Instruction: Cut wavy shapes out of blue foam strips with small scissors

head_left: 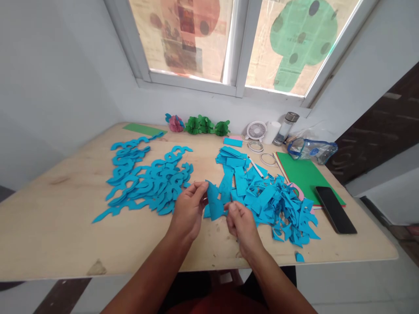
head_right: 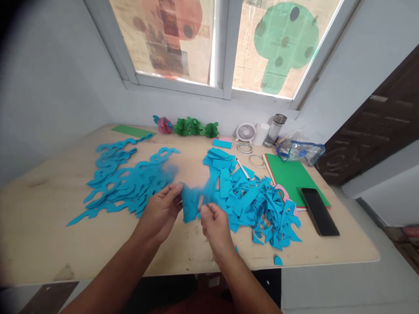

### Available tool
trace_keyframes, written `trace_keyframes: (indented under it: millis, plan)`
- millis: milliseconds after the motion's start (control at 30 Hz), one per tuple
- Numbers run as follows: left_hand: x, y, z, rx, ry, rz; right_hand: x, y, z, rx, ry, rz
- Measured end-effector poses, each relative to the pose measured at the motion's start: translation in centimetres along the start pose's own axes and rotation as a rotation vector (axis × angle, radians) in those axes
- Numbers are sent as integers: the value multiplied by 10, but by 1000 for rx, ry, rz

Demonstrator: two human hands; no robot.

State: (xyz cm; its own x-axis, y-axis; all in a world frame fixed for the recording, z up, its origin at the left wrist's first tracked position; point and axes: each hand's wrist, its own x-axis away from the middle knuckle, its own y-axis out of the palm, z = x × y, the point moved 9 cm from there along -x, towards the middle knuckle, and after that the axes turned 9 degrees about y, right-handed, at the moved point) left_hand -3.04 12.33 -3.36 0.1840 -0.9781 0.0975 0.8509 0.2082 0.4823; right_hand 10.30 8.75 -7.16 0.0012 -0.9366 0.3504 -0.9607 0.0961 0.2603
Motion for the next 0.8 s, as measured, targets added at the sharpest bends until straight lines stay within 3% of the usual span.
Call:
trace_keyframes:
  millis: [100, 200, 333, 567, 700, 800]
  plan:
    - [4, 0, -8, 80, -53, 24, 2, 2, 4, 72, -39, 33]
    - [10, -5, -9, 74, -66, 41, 0, -2, 5, 46, 16, 57]
    - [21, -16, -12, 23, -95, 51, -3, -13, -11, -16, 25, 111]
    - [33, -11, -24, -23, -175, -51, -7, 3, -26, 43, 20, -11]
    - [29, -22, -17, 16, -76, 74, 2, 5, -23, -26, -24, -11]
    - [28, -26, -12, 77, -21, 149, 12, 10, -7, -94, 13, -45]
